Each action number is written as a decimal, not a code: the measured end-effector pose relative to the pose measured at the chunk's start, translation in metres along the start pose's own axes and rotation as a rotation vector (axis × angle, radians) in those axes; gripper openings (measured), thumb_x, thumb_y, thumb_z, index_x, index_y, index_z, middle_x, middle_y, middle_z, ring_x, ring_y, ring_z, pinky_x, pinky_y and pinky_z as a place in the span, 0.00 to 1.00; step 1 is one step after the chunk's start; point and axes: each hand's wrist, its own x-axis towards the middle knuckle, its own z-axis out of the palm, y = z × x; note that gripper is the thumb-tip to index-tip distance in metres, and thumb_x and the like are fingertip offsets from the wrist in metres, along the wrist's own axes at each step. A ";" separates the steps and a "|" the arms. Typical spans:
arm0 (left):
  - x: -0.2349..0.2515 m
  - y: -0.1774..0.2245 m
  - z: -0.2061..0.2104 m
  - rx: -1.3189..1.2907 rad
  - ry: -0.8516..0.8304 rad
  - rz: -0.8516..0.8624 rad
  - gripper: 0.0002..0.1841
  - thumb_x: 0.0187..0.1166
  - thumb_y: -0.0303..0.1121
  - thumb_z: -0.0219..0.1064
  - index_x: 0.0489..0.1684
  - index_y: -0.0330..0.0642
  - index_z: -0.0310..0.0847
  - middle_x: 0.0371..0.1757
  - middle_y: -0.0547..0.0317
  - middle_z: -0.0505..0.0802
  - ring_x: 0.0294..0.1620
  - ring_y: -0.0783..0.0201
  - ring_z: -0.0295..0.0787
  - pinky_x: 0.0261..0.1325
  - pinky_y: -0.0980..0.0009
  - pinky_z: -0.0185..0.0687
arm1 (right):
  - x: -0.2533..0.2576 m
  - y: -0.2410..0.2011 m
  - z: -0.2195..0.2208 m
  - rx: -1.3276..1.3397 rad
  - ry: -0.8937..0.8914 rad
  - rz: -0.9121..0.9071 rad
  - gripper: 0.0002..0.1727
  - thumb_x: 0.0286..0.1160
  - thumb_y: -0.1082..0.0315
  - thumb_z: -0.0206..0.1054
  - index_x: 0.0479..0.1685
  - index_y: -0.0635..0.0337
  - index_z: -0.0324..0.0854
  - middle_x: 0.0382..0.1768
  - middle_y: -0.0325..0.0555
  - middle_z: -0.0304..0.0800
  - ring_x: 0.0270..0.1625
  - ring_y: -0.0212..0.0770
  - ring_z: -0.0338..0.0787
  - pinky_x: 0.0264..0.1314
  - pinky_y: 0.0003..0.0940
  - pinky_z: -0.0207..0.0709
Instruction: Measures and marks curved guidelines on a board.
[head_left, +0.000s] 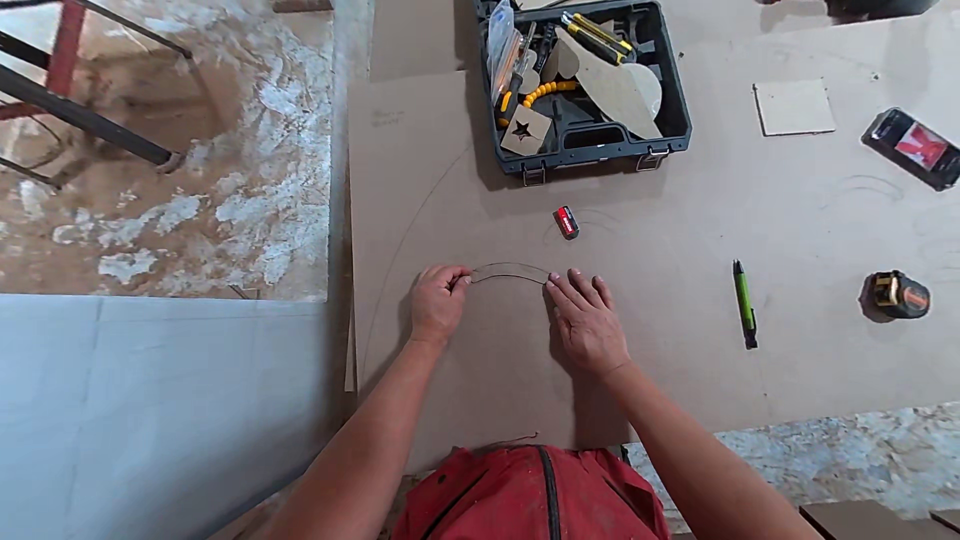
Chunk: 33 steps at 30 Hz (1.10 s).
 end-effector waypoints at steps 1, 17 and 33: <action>0.000 0.000 -0.001 0.003 -0.003 0.000 0.08 0.83 0.37 0.70 0.51 0.50 0.94 0.47 0.61 0.93 0.49 0.64 0.88 0.57 0.60 0.84 | 0.000 0.001 0.000 0.009 0.011 -0.002 0.29 0.90 0.59 0.41 0.87 0.38 0.72 0.90 0.22 0.65 0.96 0.38 0.53 0.97 0.57 0.41; 0.000 -0.003 0.001 -0.002 0.011 0.044 0.09 0.83 0.36 0.69 0.50 0.49 0.94 0.45 0.59 0.93 0.48 0.63 0.89 0.55 0.59 0.85 | 0.005 -0.001 0.001 0.032 0.011 0.076 0.29 0.92 0.59 0.39 0.90 0.40 0.67 0.93 0.25 0.60 0.96 0.34 0.51 0.98 0.52 0.41; -0.019 -0.004 0.021 0.301 0.049 0.290 0.23 0.87 0.44 0.56 0.74 0.46 0.83 0.73 0.42 0.84 0.73 0.40 0.80 0.75 0.38 0.71 | 0.030 -0.087 0.031 0.049 0.025 -0.121 0.31 0.81 0.55 0.57 0.84 0.50 0.74 0.89 0.41 0.69 0.93 0.43 0.60 0.97 0.53 0.46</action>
